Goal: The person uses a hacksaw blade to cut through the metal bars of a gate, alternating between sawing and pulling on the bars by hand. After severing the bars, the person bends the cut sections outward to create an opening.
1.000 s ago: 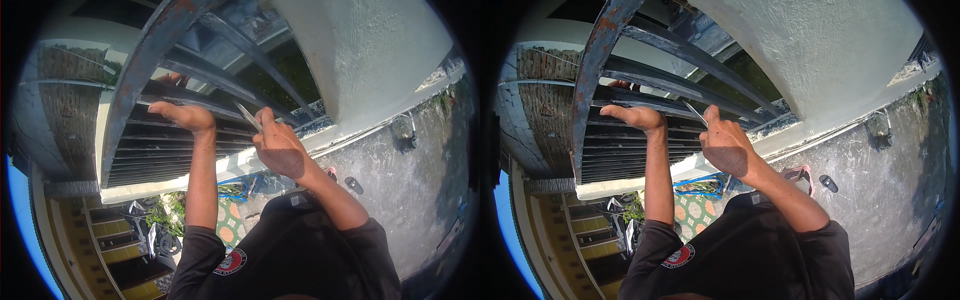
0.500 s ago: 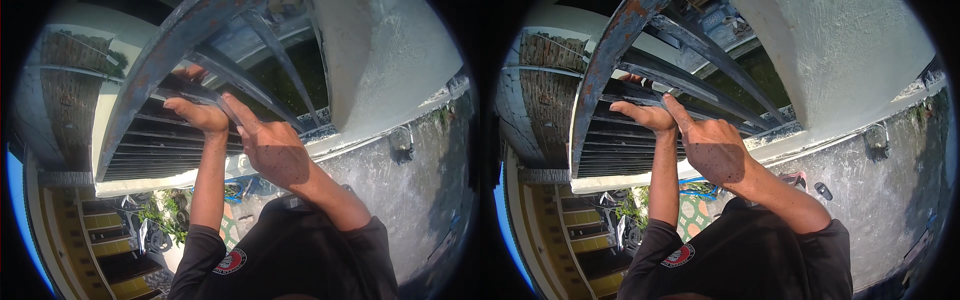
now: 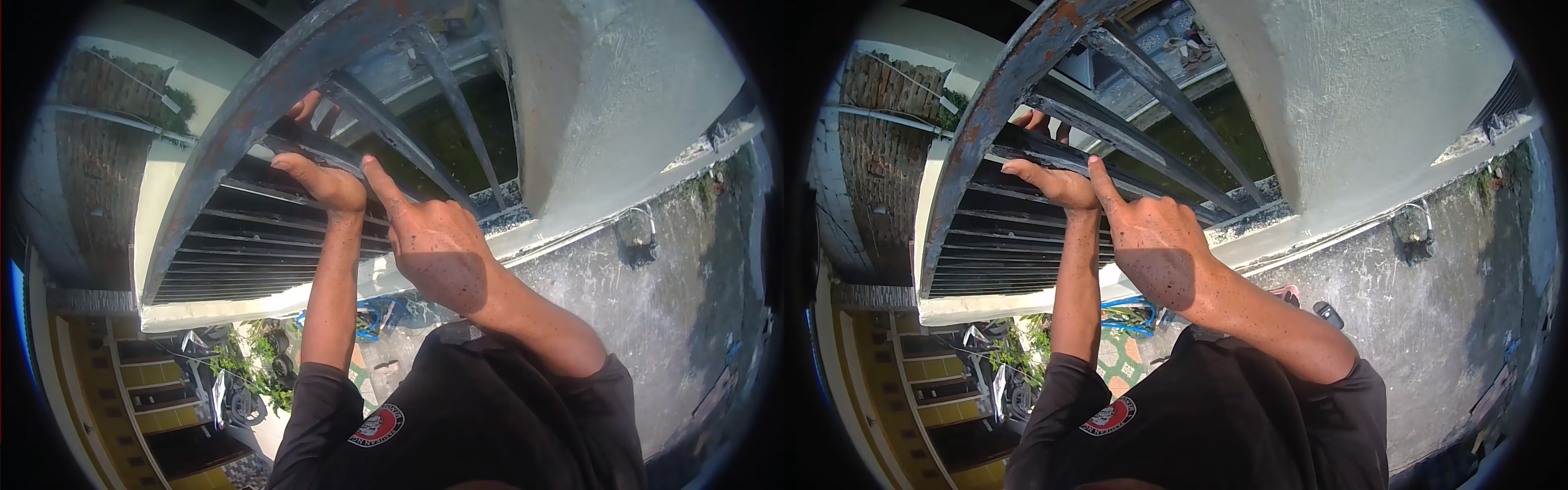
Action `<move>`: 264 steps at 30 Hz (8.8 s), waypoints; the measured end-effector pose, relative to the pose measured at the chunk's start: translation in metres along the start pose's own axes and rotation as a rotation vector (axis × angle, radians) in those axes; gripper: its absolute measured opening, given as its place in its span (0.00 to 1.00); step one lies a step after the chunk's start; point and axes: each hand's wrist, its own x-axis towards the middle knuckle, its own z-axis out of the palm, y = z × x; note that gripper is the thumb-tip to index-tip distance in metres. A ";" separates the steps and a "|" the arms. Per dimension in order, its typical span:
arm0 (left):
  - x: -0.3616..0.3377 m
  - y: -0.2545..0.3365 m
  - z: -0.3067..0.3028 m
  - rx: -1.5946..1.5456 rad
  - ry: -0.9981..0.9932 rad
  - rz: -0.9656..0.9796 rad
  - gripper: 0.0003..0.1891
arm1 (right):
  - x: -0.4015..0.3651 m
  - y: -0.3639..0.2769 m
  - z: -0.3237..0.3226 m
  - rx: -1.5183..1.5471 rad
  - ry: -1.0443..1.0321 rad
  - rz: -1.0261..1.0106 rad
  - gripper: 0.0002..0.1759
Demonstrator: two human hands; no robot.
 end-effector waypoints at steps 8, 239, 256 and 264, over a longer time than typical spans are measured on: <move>-0.002 0.002 0.007 -0.019 0.018 -0.012 0.45 | 0.000 0.003 0.005 0.050 0.073 -0.041 0.43; -0.032 0.040 0.046 0.109 0.021 0.309 0.35 | 0.039 0.016 -0.115 -0.941 0.292 -0.379 0.10; -0.036 0.009 0.046 -0.120 -0.215 0.047 0.40 | 0.018 0.084 -0.040 -0.597 0.392 -0.240 0.11; -0.040 0.005 0.046 -0.224 -0.254 0.017 0.46 | 0.019 0.084 -0.044 -0.689 0.405 -0.267 0.11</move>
